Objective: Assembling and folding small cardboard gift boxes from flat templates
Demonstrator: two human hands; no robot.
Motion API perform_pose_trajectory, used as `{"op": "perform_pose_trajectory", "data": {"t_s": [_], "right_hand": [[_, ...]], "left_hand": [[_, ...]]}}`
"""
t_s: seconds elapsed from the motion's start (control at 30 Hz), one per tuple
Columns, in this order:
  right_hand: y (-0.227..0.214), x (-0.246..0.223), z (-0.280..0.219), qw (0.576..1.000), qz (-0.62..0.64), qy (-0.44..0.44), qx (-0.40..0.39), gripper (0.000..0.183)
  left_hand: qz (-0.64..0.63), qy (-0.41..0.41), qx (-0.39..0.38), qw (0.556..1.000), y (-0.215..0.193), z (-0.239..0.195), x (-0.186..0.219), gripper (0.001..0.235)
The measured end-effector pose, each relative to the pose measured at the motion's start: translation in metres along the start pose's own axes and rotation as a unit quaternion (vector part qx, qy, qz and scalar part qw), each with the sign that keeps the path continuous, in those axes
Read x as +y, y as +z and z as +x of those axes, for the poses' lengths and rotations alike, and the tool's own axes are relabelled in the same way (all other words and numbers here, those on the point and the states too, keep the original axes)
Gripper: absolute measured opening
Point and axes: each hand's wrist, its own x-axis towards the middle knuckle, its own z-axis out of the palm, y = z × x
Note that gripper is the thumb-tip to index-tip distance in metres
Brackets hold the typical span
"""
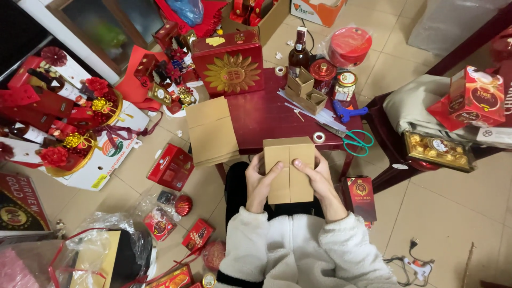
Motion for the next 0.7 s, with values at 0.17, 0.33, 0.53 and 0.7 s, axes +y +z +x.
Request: {"op": "perform_pose_trajectory", "data": {"t_s": [0.17,0.33,0.53,0.7], "right_hand": [[-0.003,0.006,0.001,1.0,-0.012,0.004,-0.003,0.041],[0.001,0.0,-0.001,1.0,-0.009,0.011,0.003,0.044],[-0.013,0.023,-0.001,0.997,-0.048,0.043,-0.029,0.062],[-0.023,0.023,0.004,0.993,-0.075,0.003,-0.09,0.088]], "left_hand": [[-0.004,-0.008,0.021,1.0,0.001,-0.003,0.0,0.072],[0.003,-0.011,0.026,1.0,0.001,-0.008,0.005,0.072],[-0.009,0.005,-0.025,1.0,0.006,-0.014,0.013,0.076],[-0.019,0.051,-0.094,0.994,-0.009,-0.004,0.003,0.083]]}}
